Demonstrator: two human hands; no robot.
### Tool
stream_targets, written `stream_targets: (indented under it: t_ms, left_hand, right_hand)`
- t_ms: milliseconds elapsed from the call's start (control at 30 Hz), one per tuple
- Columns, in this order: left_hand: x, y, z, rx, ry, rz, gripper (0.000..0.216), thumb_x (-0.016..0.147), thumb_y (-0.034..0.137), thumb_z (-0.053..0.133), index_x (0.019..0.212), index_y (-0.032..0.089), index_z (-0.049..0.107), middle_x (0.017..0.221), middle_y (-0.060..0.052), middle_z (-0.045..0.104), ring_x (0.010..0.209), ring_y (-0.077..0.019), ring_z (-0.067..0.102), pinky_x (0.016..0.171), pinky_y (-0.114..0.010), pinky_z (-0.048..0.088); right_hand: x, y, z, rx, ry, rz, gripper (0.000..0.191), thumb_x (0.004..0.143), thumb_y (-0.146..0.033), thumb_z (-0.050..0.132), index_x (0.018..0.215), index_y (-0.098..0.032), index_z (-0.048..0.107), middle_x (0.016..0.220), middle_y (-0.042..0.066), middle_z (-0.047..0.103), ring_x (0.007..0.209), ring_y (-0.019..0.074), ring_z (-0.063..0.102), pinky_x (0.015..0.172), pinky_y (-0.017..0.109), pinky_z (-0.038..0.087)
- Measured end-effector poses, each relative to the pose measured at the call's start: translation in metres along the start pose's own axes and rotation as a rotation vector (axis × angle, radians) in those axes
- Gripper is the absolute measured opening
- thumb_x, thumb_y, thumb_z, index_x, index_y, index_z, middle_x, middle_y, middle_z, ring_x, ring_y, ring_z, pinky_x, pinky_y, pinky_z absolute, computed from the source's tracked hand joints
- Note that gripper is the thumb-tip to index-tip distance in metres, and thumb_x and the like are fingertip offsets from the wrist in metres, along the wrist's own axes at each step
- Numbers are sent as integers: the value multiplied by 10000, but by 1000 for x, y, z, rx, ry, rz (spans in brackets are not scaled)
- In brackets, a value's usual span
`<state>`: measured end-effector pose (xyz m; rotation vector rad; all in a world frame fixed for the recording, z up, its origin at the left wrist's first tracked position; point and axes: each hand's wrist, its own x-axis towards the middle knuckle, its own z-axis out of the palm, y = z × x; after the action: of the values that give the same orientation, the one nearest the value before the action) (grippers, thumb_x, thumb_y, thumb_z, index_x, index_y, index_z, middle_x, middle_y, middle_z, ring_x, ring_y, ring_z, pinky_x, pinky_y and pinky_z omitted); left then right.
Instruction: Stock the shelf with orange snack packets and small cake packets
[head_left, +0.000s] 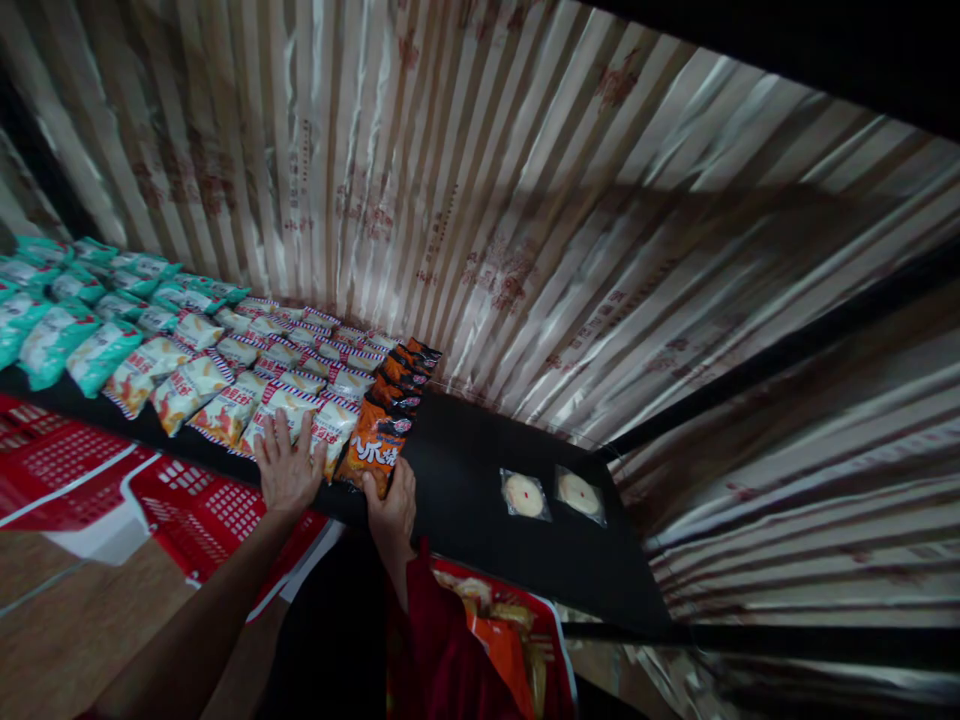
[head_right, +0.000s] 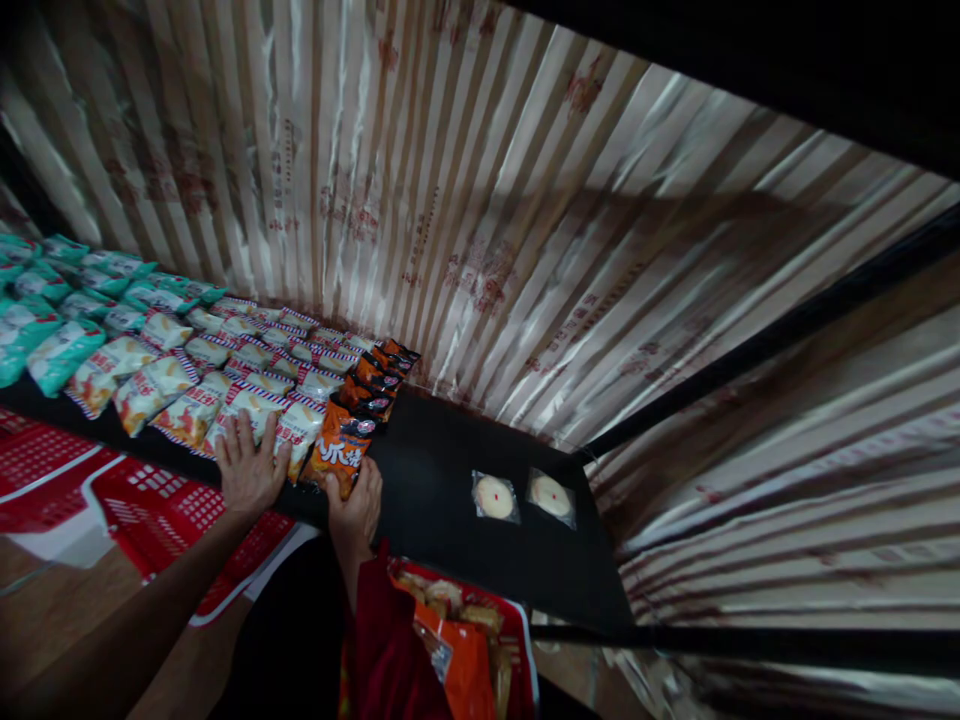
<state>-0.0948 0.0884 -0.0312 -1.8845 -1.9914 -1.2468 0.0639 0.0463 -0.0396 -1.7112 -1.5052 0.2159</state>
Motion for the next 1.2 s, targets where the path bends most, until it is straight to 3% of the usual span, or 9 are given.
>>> stream_targets:
  t_ms: [267, 533, 733, 867, 1067, 1200]
  left_hand:
    - [-1, -2, -2, 27, 25, 25, 617, 896, 356, 442, 1451, 223, 208, 1554, -101, -86, 1410, -357, -54, 1089, -628, 101]
    - [-3, -3, 0, 39, 72, 34, 572, 896, 353, 460, 1428, 267, 270, 1556, -95, -88, 1407, -374, -43, 1072, -647, 111]
    - [-5, -4, 0, 39, 141, 76, 603, 888, 311, 483, 1437, 275, 237, 1558, -124, 1, 1407, -380, 22, 1065, -652, 136]
    - [-10, 13, -2, 11, 164, 218, 684, 868, 290, 515, 1453, 300, 159, 1561, -104, 0, 1405, -379, 61, 1070, -641, 159]
    - [-22, 51, 5, -93, 59, 443, 745, 835, 311, 539, 1466, 244, 149, 1559, -110, 38, 1401, -371, 109, 1089, -573, 207]
    - [-25, 56, 13, -107, 44, 531, 748, 843, 270, 515, 1472, 204, 116, 1556, -118, 75, 1405, -336, 129, 1101, -531, 220]
  right_hand:
    - [-2, -4, -3, 11, 16, -5, 519, 841, -447, 520, 1241, -118, 485, 1212, 160, 568, 1149, 257, 505, 957, 389, 428]
    - [-3, -2, -6, 76, 23, -15, 553, 828, -467, 537, 1248, -110, 487, 1235, 167, 551, 1166, 257, 506, 979, 396, 426]
    - [-4, -2, -11, 165, 26, -7, 452, 888, -429, 442, 1236, -148, 508, 1238, 142, 550, 1178, 234, 498, 995, 402, 414]
    - [-3, 0, -13, 257, 46, 42, 373, 906, -393, 400, 1170, -169, 539, 1213, 128, 557, 1163, 218, 503, 993, 405, 417]
    - [-5, -1, -19, 426, 85, 90, 212, 867, -348, 451, 972, -198, 556, 1083, 96, 571, 986, 183, 578, 749, 292, 533]
    - [-5, -3, -22, 410, 60, 82, 167, 826, -308, 486, 933, -205, 563, 950, 66, 588, 882, 181, 590, 670, 275, 526]
